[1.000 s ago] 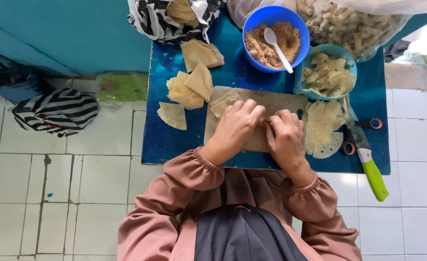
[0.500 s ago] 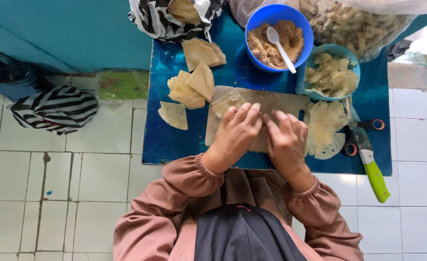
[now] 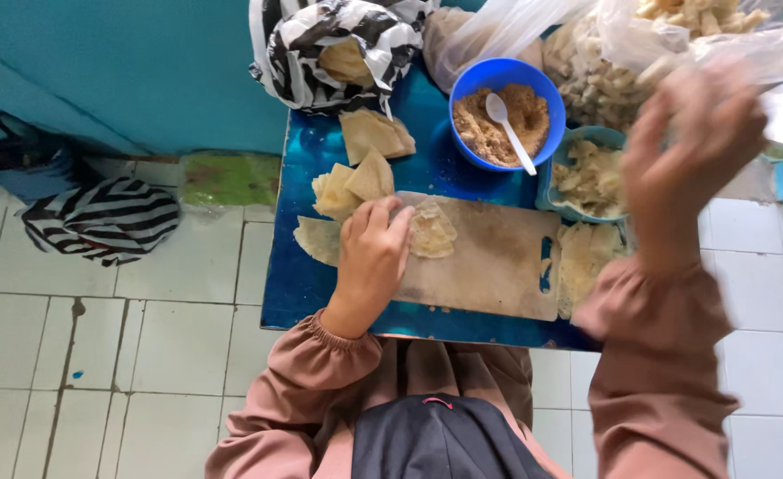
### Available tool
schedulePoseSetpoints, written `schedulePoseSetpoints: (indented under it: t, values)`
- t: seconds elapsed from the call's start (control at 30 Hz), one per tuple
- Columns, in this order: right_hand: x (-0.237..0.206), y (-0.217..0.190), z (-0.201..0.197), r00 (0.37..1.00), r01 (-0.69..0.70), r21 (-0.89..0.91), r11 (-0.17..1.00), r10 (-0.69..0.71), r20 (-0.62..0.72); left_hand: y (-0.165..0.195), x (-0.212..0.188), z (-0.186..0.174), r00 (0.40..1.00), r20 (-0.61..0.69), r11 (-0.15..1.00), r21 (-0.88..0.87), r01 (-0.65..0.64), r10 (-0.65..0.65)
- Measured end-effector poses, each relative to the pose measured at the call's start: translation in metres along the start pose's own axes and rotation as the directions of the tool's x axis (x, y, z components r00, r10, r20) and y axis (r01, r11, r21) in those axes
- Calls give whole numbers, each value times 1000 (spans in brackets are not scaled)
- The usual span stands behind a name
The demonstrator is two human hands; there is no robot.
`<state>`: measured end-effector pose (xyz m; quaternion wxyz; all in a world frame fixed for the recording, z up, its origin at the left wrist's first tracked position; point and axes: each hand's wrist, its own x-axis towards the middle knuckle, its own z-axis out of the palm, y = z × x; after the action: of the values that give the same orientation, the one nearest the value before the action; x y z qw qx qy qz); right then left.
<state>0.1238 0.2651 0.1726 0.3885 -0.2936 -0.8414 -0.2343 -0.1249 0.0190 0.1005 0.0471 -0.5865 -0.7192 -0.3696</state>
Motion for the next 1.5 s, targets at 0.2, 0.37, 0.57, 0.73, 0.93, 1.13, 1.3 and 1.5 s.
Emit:
schedulePoseSetpoints:
  t: [0.2,0.37,0.57,0.73,0.93,1.13,1.3,1.5]
  values:
    - [51,50,23,965,-204,29,979,196,173,-13,8,11,998,51,999,-17,40,-39]
    - [-3,-75,-14,787,309,158,938,-345,512,-21,12,21,993,33,992,-56,115,-113]
    - [-34,-159,-22,733,252,625,739,-567,376,-26,7,41,987,47,987,56,149,-152]
    - [-36,-161,-22,671,378,569,730,-640,374,-20,4,48,982,57,973,160,170,-181]
    - [-57,-144,-62,628,366,514,776,-614,478,-19,-1,46,988,17,971,190,147,-153]
    - [-72,-120,-99,675,279,449,849,-506,537,3,-8,34,993,28,937,334,102,-118]
    - [-62,-105,-86,935,-11,549,836,-185,301,43,-31,33,998,31,984,173,49,-55]
    - [-16,-90,-4,751,-647,498,578,372,545,62,-35,57,994,86,996,65,57,-62]
